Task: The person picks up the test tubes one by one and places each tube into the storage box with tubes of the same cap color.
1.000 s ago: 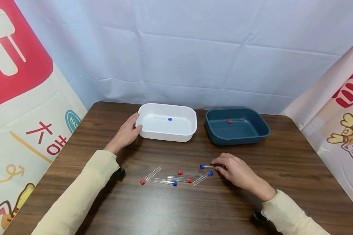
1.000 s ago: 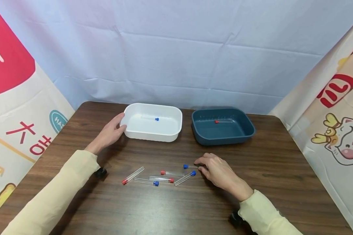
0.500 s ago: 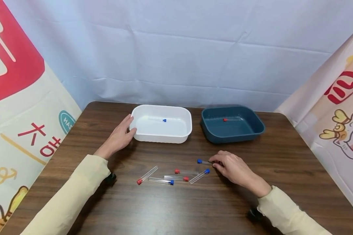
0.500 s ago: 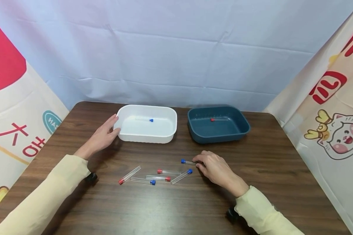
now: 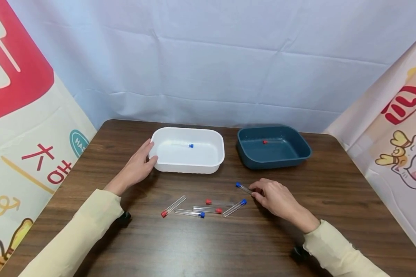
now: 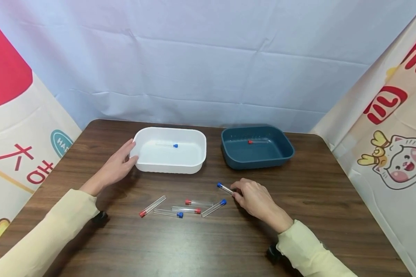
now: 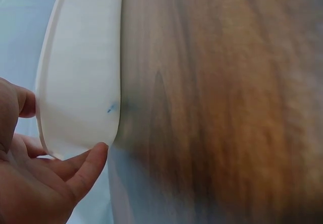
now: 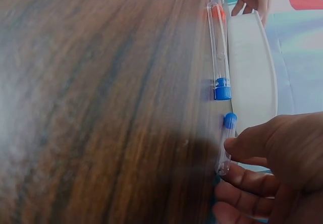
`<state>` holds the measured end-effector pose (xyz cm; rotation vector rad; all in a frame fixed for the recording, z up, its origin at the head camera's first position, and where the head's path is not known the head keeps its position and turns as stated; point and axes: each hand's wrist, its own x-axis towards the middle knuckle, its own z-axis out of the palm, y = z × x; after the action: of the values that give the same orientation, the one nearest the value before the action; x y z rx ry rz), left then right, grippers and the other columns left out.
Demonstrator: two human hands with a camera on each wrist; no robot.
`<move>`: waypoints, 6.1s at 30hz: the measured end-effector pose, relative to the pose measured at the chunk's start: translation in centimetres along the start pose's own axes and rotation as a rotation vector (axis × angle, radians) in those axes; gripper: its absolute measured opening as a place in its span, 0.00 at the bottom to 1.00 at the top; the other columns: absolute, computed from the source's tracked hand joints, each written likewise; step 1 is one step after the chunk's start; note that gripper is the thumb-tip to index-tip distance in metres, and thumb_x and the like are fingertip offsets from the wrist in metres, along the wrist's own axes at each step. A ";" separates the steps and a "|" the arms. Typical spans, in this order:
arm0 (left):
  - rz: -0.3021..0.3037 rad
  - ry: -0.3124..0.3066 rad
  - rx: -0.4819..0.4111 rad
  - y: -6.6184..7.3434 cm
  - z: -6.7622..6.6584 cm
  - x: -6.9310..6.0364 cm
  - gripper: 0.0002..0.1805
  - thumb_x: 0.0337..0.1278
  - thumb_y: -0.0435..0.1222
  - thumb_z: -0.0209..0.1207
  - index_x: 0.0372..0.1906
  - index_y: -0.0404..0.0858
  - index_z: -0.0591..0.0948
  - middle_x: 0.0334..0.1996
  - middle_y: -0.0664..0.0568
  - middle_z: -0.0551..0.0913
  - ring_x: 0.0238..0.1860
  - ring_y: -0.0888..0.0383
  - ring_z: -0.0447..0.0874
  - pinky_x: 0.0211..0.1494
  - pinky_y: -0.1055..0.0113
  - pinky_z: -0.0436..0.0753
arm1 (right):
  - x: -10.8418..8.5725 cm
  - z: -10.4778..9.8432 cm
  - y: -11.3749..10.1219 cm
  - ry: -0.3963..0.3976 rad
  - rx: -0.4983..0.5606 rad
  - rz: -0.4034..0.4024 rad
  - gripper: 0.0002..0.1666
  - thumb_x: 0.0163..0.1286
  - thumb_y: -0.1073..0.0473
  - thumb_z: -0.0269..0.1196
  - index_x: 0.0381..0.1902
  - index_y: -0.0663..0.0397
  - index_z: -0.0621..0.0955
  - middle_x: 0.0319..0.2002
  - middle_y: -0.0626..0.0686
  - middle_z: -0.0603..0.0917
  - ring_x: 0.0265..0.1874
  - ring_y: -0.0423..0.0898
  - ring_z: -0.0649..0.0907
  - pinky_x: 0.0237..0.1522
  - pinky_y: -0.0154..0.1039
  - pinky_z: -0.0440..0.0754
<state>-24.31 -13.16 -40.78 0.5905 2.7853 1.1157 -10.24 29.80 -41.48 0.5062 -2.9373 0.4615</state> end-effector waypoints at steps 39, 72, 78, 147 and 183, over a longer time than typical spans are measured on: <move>0.034 0.016 0.030 -0.6 -1.2 -4.0 0.37 0.80 0.44 0.51 0.80 0.26 0.55 0.82 0.35 0.49 0.74 0.35 0.63 0.72 0.39 0.66 | 0.2 -0.4 -0.7 -0.084 0.078 0.269 0.11 0.70 0.59 0.68 0.49 0.55 0.87 0.27 0.43 0.81 0.23 0.40 0.76 0.24 0.40 0.74; 0.049 -0.098 0.027 -1.7 -2.4 -3.7 0.50 0.71 0.52 0.63 0.82 0.30 0.51 0.83 0.37 0.45 0.64 0.39 0.79 0.72 0.40 0.67 | 1.5 -1.7 1.2 -0.183 0.279 0.127 0.38 0.69 0.54 0.72 0.68 0.71 0.73 0.44 0.56 0.82 0.33 0.41 0.79 0.36 0.39 0.80; 0.046 -0.108 0.034 -1.6 -2.6 -3.6 0.51 0.71 0.52 0.62 0.82 0.30 0.50 0.83 0.37 0.44 0.66 0.38 0.77 0.74 0.39 0.64 | 1.9 -2.4 2.4 -0.296 0.296 0.038 0.49 0.64 0.51 0.77 0.73 0.70 0.68 0.51 0.59 0.77 0.41 0.47 0.78 0.43 0.40 0.79; 0.029 -0.124 0.047 -1.8 -2.5 -3.4 0.55 0.71 0.57 0.60 0.83 0.32 0.44 0.83 0.37 0.42 0.80 0.37 0.47 0.76 0.37 0.56 | 3.6 -5.7 -1.1 -0.227 0.273 -0.125 0.49 0.58 0.37 0.78 0.68 0.58 0.73 0.51 0.50 0.77 0.45 0.46 0.78 0.46 0.46 0.82; 0.014 -0.125 0.071 -1.6 -2.5 -3.2 0.56 0.70 0.58 0.60 0.83 0.33 0.44 0.83 0.36 0.43 0.81 0.37 0.45 0.77 0.37 0.56 | 15.5 -4.8 -6.7 -0.195 0.255 -0.162 0.52 0.59 0.39 0.76 0.73 0.59 0.71 0.57 0.57 0.78 0.52 0.52 0.80 0.48 0.47 0.80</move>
<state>-22.38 -17.06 -40.27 0.6628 2.7268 0.9512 -22.10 20.60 -32.45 0.8584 -2.9997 0.8145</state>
